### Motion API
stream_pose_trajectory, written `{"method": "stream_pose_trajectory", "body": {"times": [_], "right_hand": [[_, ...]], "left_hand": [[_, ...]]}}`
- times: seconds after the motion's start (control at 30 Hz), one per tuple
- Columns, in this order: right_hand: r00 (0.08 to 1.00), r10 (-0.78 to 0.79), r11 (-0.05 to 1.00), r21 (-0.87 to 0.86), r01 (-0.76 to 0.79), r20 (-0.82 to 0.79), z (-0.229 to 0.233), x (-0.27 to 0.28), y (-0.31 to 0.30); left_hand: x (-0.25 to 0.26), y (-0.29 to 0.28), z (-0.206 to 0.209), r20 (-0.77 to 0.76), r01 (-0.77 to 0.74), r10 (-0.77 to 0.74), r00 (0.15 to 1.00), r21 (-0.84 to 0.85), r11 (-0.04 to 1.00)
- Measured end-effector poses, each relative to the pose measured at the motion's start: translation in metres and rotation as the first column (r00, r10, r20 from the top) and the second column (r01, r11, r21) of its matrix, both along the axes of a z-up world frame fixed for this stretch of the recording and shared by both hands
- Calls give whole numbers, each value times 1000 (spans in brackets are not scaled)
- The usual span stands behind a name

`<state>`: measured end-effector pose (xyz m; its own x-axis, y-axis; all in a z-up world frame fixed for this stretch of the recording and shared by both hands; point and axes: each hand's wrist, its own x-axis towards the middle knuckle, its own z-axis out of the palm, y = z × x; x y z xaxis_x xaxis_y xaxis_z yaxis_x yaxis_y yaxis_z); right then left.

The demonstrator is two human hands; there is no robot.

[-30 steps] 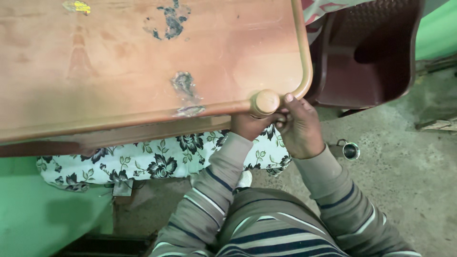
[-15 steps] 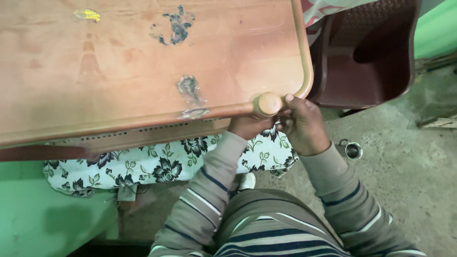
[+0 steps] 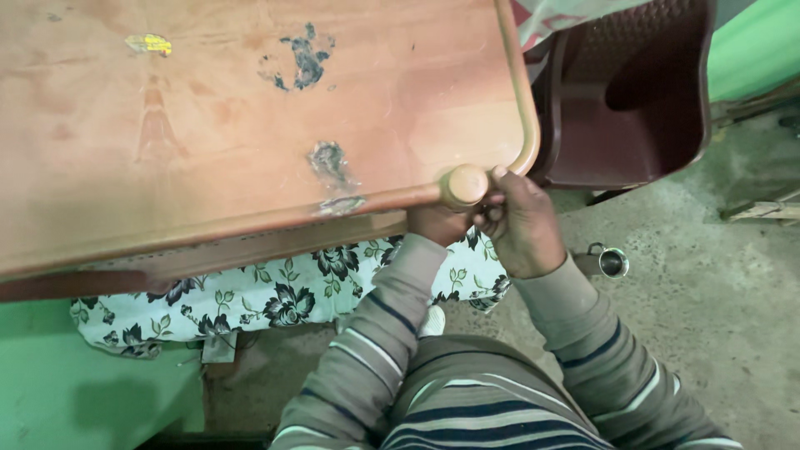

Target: The person removes the four legs from a plastic table one at a time by hand. They lift and rotate the table to access each leg, then pull each leg out of its socket and place it on the bed.

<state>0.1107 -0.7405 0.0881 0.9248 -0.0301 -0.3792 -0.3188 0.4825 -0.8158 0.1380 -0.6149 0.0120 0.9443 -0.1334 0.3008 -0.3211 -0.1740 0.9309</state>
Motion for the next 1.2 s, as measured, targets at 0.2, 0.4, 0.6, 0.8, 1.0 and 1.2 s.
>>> {"method": "stream_pose_trajectory", "body": {"times": [0.2, 0.4, 0.6, 0.8, 1.0, 1.2], "right_hand": [[996, 77, 997, -5, -77, 37, -1, 3, 5], [1000, 19, 1000, -24, -20, -14, 3, 6, 1], [999, 1, 999, -35, 1, 46, 4, 3, -2], [999, -41, 999, -24, 41, -1, 2, 6, 2], [995, 77, 997, -24, -75, 63, -3, 10, 1], [994, 109, 994, -32, -109, 3, -4, 13, -4]], "left_hand": [[2, 17, 1, -80, 173, -187, 979, -159, 972], [3, 1, 2, -51, -9, 3, 999, -104, 995], [4, -10, -1, 0, -10, 10, 1000, -76, 997], [9, -3, 0, 21, 35, -33, 999, -61, 998], [15, 13, -10, 26, 171, -169, 985, -128, 977], [24, 23, -31, -83, 511, -608, 790, -459, 727]]}}
